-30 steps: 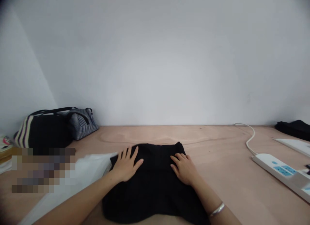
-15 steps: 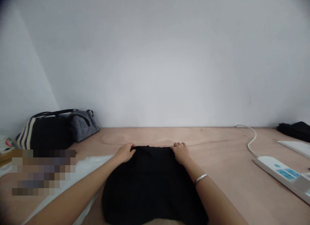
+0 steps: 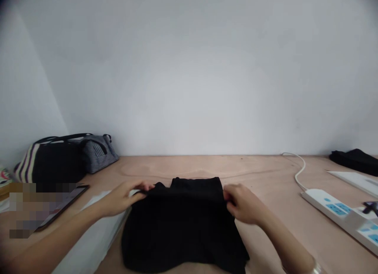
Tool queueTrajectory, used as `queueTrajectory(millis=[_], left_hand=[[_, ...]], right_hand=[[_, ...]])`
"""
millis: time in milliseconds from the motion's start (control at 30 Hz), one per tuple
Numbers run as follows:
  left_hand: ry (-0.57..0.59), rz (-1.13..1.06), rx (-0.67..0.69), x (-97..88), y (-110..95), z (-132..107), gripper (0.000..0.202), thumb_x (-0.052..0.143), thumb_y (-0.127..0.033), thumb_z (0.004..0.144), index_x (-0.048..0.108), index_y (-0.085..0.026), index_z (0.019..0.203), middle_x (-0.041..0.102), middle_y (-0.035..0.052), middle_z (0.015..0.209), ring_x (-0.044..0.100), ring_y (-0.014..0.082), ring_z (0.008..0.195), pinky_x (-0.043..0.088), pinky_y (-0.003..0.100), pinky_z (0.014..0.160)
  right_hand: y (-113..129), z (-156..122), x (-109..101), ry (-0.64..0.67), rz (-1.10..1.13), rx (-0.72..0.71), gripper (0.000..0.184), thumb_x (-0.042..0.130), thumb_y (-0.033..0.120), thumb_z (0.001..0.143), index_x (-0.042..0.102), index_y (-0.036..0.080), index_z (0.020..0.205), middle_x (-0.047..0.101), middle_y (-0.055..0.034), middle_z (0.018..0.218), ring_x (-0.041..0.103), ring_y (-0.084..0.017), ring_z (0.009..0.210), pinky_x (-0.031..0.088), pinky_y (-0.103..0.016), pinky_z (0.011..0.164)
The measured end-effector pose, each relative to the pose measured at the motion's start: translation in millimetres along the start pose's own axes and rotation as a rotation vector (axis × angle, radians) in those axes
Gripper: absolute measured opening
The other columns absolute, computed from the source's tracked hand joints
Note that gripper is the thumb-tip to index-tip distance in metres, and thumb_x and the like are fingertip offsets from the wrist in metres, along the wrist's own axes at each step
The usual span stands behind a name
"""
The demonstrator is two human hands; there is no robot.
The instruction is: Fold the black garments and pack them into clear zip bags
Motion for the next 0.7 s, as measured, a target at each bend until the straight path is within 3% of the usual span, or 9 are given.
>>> queueTrajectory(millis=[100,167,233,300,367,467,533,600,700], left_hand=[[0.313,-0.035,-0.008,8.8,-20,-44,0.011,0.053,-0.022,0.073,0.058,-0.024,0.082,0.062,-0.0040,0.100,0.056,0.0140,0.092,0.041,0.024,0.082],[0.420,0.009,0.001,19.6,-30,-60,0.015,0.057,-0.027,0.072,0.061,-0.027,0.086,0.061,-0.0038,0.104,0.056,0.0160,0.094,0.042,0.026,0.082],[0.323,0.080,0.005,30.1,-35,-60,0.021,0.053,-0.032,0.076,0.060,-0.028,0.096,0.055,-0.0014,0.117,0.051,0.0183,0.103,0.039,0.031,0.088],[0.119,0.183,-0.033,43.5,-33,-53,0.031,0.042,-0.036,0.084,0.053,-0.028,0.112,0.044,0.0024,0.130,0.040,0.0209,0.117,0.031,0.038,0.097],[0.027,0.317,-0.118,67.2,-23,-49,0.044,0.035,-0.043,0.087,0.037,-0.029,0.128,0.030,0.0057,0.138,0.026,0.0261,0.126,0.022,0.048,0.100],[0.102,0.416,-0.143,106.9,-10,-50,0.053,0.030,-0.053,0.086,0.022,-0.032,0.134,0.025,0.0079,0.140,0.019,0.0305,0.127,0.018,0.056,0.098],[0.118,0.449,-0.129,117.3,-5,-52,0.054,0.026,-0.055,0.086,0.017,-0.033,0.135,0.024,0.0078,0.140,0.017,0.0301,0.127,0.017,0.056,0.099],[0.122,0.471,-0.123,115.9,-6,-54,0.054,0.024,-0.055,0.086,0.015,-0.033,0.135,0.023,0.0072,0.140,0.017,0.0296,0.127,0.018,0.056,0.099],[0.143,0.503,-0.109,104.6,-15,-57,0.054,0.024,-0.054,0.087,0.019,-0.029,0.134,0.023,0.0080,0.139,0.018,0.0299,0.127,0.021,0.053,0.100]], right_hand=[[16,-44,4,0.289,0.231,0.009,0.014,0.055,0.018,0.061,0.056,0.024,0.073,0.060,0.0008,0.070,0.053,-0.014,0.061,0.037,-0.024,0.053],[30,-54,11,0.379,0.300,0.019,0.021,0.063,0.025,0.060,0.058,0.025,0.081,0.061,0.0002,0.075,0.055,-0.015,0.063,0.040,-0.025,0.054],[44,-44,16,0.298,0.312,0.014,0.021,0.059,0.033,0.068,0.059,0.025,0.088,0.062,-0.0018,0.081,0.057,-0.016,0.069,0.043,-0.026,0.060],[58,-26,25,0.139,0.268,-0.005,0.025,0.045,0.037,0.080,0.059,0.023,0.096,0.062,-0.0058,0.095,0.057,-0.018,0.083,0.044,-0.031,0.073],[70,-12,45,0.056,0.173,-0.056,0.042,0.040,0.044,0.083,0.048,0.025,0.119,0.046,-0.0089,0.126,0.041,-0.025,0.115,0.031,-0.043,0.094],[81,-8,88,0.197,0.114,-0.144,0.055,0.033,0.053,0.084,0.025,0.032,0.133,0.022,-0.0064,0.141,0.016,-0.030,0.128,0.013,-0.058,0.099],[80,-10,103,0.249,0.115,-0.156,0.054,0.029,0.054,0.085,0.019,0.034,0.134,0.017,-0.0051,0.142,0.011,-0.029,0.129,0.010,-0.059,0.099],[78,-12,104,0.260,0.127,-0.153,0.053,0.028,0.053,0.085,0.018,0.034,0.134,0.017,-0.0043,0.142,0.010,-0.027,0.130,0.009,-0.058,0.100],[78,-17,88,0.213,0.159,-0.135,0.050,0.028,0.049,0.087,0.023,0.032,0.134,0.020,-0.0033,0.142,0.014,-0.025,0.129,0.015,-0.052,0.102]])
Point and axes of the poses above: each hand's wrist, its own z-axis towards the middle knuckle, its own x-axis out of the palm, y = z × x, the point moved 7 cm from there along z, towards the middle knuckle
